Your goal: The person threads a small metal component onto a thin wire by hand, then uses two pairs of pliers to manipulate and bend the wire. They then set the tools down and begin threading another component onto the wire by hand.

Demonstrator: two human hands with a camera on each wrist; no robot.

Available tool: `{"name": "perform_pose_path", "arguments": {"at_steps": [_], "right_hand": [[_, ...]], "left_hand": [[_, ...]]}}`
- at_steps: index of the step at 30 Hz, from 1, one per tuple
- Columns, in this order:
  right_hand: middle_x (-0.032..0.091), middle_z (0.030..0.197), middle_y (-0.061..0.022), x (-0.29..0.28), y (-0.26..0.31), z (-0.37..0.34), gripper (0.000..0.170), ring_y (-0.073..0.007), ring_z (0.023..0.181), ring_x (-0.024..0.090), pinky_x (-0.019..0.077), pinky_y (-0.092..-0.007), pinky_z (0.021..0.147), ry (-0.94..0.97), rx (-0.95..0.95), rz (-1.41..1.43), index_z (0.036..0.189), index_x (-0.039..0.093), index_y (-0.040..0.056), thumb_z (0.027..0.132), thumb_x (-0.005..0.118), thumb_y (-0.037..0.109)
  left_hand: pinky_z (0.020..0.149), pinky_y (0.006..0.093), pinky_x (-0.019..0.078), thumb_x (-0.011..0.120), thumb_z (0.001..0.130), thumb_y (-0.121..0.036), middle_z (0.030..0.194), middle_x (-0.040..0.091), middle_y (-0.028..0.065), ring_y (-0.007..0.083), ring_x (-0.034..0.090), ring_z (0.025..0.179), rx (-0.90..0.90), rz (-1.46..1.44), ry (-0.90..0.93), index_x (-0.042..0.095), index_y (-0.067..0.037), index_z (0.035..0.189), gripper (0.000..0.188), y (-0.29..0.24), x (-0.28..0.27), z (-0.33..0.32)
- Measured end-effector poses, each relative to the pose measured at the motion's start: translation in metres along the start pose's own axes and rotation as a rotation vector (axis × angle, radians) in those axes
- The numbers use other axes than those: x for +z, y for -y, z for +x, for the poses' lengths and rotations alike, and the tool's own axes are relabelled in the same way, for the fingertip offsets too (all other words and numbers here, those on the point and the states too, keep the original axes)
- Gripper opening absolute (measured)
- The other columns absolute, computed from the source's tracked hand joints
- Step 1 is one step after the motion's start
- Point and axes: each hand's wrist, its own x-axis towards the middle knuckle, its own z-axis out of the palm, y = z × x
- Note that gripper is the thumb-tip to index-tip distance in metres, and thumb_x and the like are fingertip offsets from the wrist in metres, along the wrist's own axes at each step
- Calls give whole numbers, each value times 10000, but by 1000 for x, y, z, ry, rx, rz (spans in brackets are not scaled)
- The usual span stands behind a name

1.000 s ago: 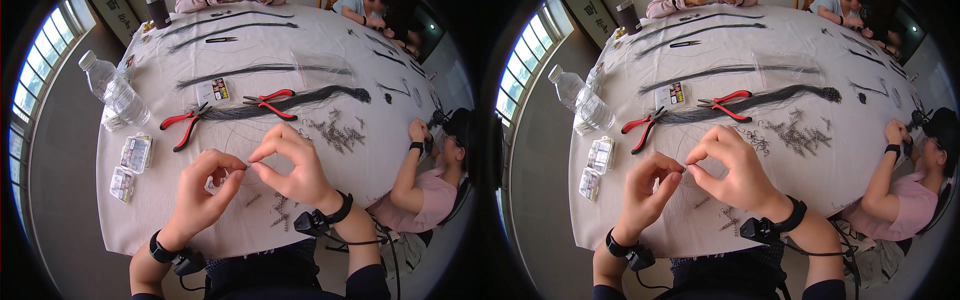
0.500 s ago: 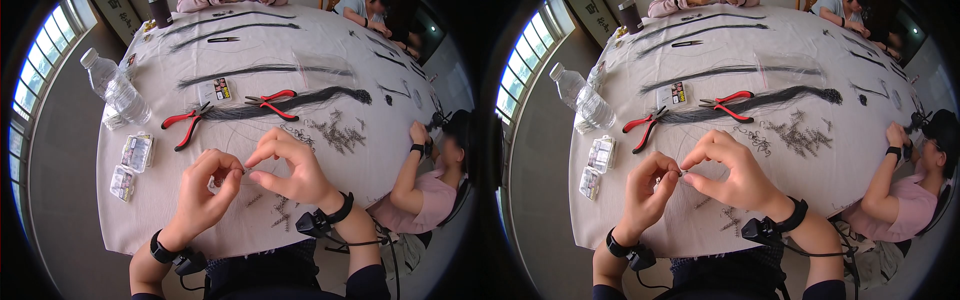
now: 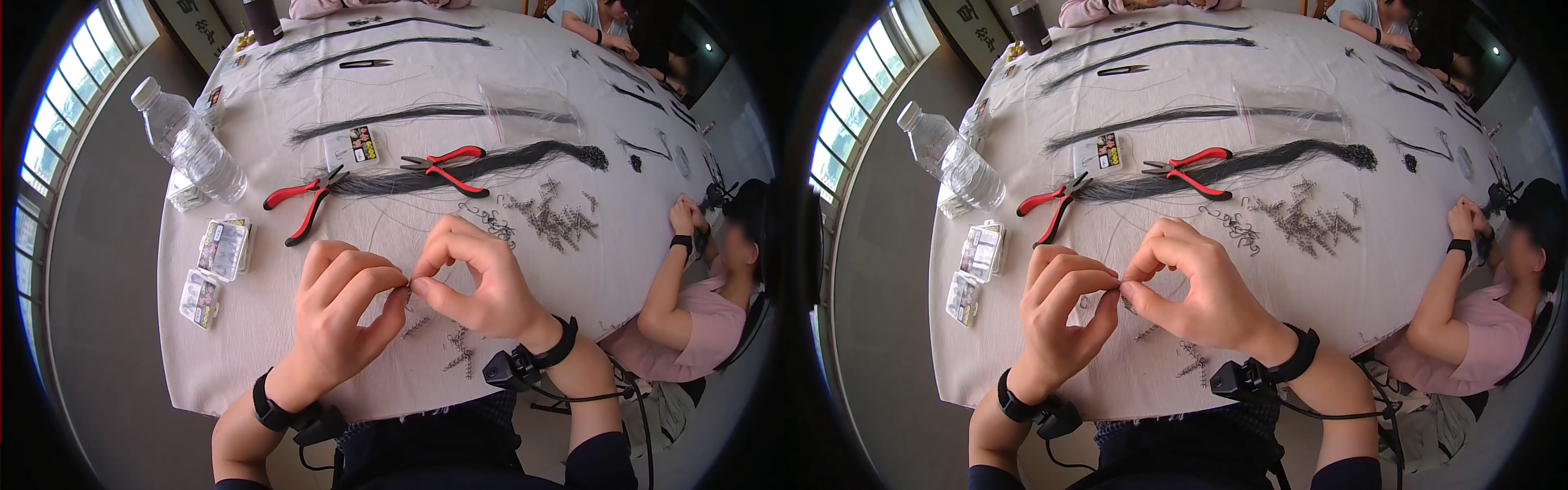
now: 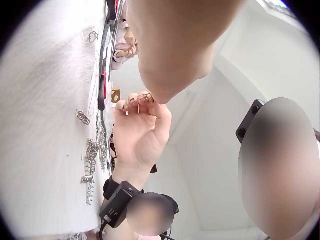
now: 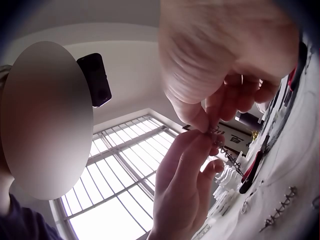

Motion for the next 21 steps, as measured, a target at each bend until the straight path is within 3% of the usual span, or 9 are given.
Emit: {"name": "perform_pose_path", "arguments": {"at_steps": [13,21], "right_hand": [[614,871,-32,1,0,1,40,-135,815,548,425,-286,745,-3,-32,-42,839,694,29,816,724,40],[606,882,-40,1,0,-2,31,-122,843,553,433,-281,764,27,118,67,875,685,-3,858,699,19]], "left_hand": [[701,350,489,721,604,34,839,650,26,249,560,806,-3,-13,24,647,-79,855,285,2,-2,-1],[671,346,485,729,579,21,828,628,26,249,552,762,97,87,24,639,-76,854,305,0,-2,-1]]}}
